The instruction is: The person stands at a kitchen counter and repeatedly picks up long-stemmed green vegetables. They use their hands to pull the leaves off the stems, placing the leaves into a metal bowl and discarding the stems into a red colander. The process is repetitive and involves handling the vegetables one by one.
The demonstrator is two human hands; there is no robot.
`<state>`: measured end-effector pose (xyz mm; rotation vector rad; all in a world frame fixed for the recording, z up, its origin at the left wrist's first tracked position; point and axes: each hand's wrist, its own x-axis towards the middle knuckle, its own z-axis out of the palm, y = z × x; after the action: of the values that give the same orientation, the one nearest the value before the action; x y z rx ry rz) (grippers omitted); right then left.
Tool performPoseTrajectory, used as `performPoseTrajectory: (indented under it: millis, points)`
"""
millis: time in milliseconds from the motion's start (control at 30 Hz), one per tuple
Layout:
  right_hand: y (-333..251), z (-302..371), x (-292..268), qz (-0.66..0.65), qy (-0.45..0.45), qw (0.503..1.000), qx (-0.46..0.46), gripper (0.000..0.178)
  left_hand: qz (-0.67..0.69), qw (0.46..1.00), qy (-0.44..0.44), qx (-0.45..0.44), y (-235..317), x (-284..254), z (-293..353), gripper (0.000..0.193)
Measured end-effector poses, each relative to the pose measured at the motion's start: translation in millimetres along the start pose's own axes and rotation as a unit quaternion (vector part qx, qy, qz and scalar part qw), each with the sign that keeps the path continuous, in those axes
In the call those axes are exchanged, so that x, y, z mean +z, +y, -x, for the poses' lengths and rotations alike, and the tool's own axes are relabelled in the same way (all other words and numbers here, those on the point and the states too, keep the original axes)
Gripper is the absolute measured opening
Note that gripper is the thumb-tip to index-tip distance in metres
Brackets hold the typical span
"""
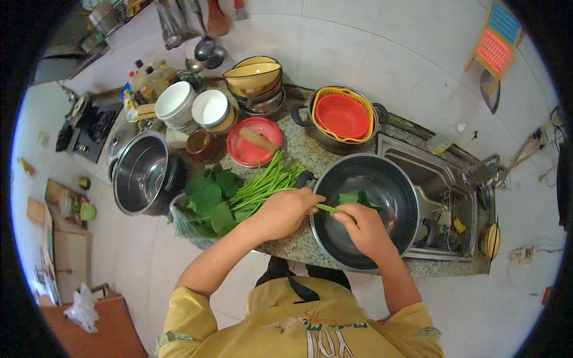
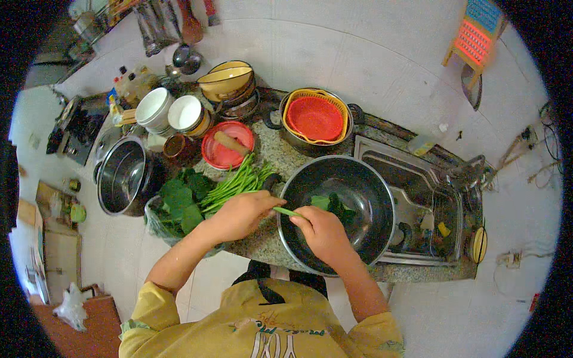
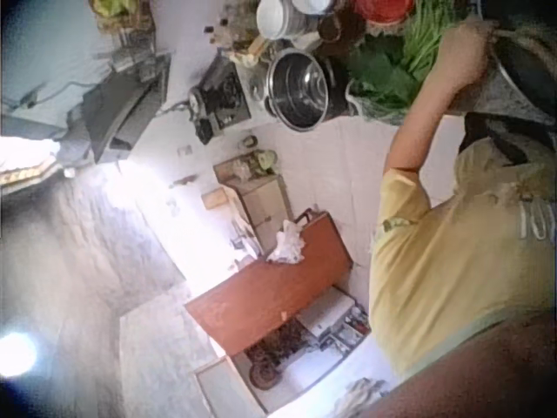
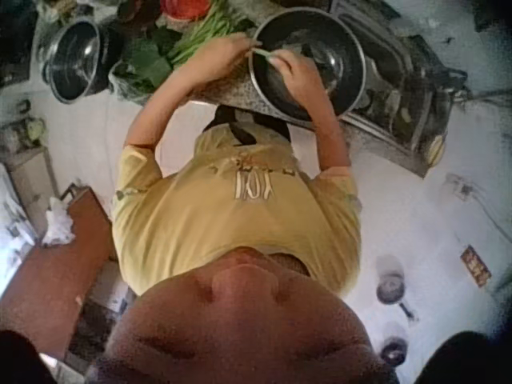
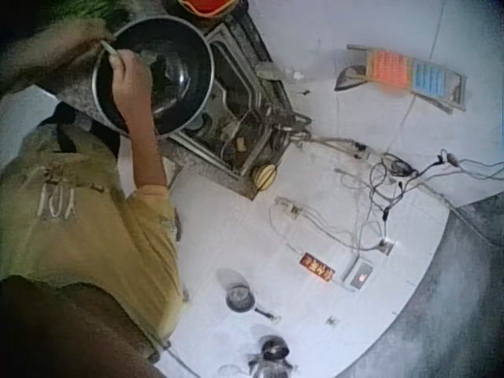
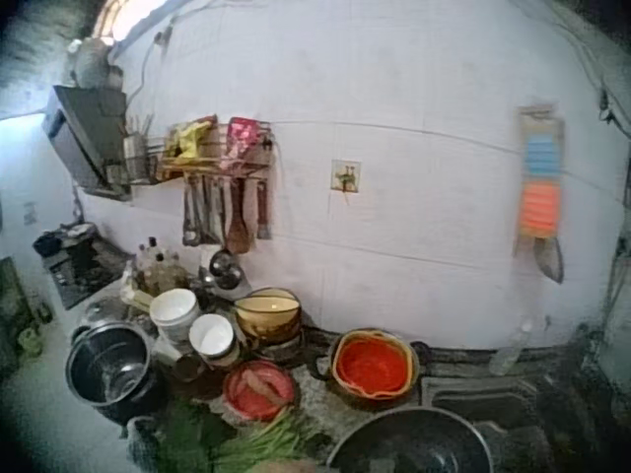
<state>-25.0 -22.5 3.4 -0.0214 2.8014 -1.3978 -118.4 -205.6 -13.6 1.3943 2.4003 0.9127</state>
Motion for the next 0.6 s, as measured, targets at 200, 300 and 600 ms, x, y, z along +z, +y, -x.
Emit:
performPoseTrajectory:
  millis: [200,300,600]
  points:
    - [43.8,-48.7,-37.0,0.082,0.071,0.994,-0.024,0.025,-0.011,0.996,0.088,-0.001,-59.7,-10.8,-62.0,0.028]
    - [73.4,-78.6,-55.9,-0.004,0.078,0.994,0.081,0.026,0.037,0.995,0.094,-0.005,-92.6,-7.0,-95.9,0.029]
    - [171.7,-173.6,-55.2,0.217,0.138,0.966,0.01,0.017,-0.208,0.974,0.053,-0.067,-151.5,12.9,-182.5,0.024]
